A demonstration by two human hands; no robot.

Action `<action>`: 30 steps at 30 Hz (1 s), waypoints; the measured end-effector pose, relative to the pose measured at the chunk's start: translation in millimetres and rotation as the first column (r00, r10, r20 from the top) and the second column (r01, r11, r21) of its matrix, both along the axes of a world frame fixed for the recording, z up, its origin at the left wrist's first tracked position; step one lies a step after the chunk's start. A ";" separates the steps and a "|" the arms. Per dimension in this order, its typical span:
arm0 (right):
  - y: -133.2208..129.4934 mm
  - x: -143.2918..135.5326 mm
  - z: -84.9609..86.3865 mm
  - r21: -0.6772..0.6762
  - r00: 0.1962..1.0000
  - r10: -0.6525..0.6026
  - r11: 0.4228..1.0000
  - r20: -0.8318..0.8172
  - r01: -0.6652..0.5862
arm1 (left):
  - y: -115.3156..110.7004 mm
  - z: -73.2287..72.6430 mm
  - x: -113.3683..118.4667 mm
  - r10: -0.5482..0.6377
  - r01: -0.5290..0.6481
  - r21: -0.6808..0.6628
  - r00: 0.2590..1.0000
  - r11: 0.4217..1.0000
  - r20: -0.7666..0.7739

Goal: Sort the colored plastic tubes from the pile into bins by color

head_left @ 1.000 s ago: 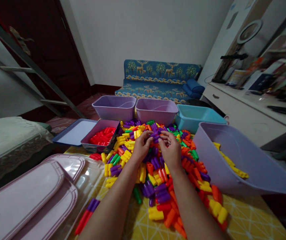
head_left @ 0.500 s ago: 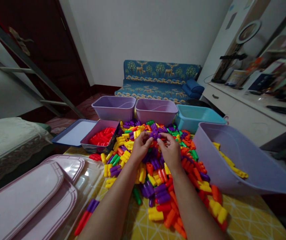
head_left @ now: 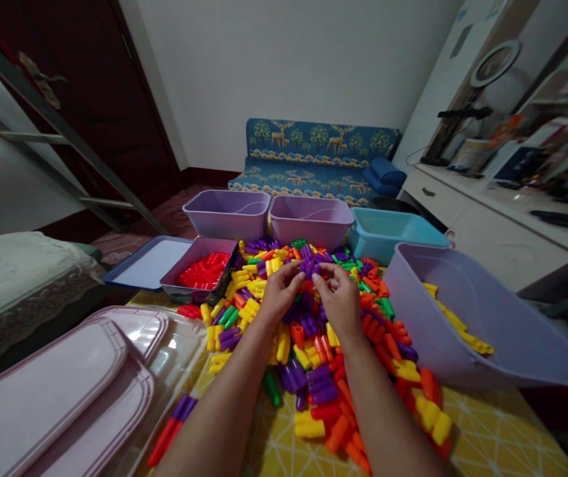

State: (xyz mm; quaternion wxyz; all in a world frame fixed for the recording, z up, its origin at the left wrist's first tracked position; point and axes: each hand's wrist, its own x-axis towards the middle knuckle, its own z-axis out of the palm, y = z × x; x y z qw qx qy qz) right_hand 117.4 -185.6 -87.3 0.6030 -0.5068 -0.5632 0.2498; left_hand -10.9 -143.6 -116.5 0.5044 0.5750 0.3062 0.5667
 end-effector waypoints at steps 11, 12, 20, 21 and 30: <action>2.8 1.0 -3.6 -0.014 1.000 -0.001 1.000 0.019 0.002 | -3.6 5.8 2.0 -0.033 0.034 -0.020 0.996 0.999 0.084; 3.2 0.8 -5.1 -0.027 0.999 0.017 1.000 0.036 -0.016 | -3.7 5.9 1.9 -0.025 0.027 -0.022 0.996 0.999 0.087; 2.5 -3.6 -9.2 -0.093 0.932 0.141 0.989 0.334 -0.116 | -1.0 5.4 0.7 0.056 -0.056 -0.002 0.989 0.998 0.137; 2.7 -4.1 -9.8 -0.106 0.931 0.142 0.988 0.337 -0.113 | -0.7 5.6 0.6 0.061 -0.061 0.000 0.987 0.998 0.149; 6.7 -4.1 -19.8 -0.073 0.895 0.088 0.995 0.437 -0.063 | 8.5 37.2 -14.5 0.253 -0.220 -0.144 0.927 0.965 0.276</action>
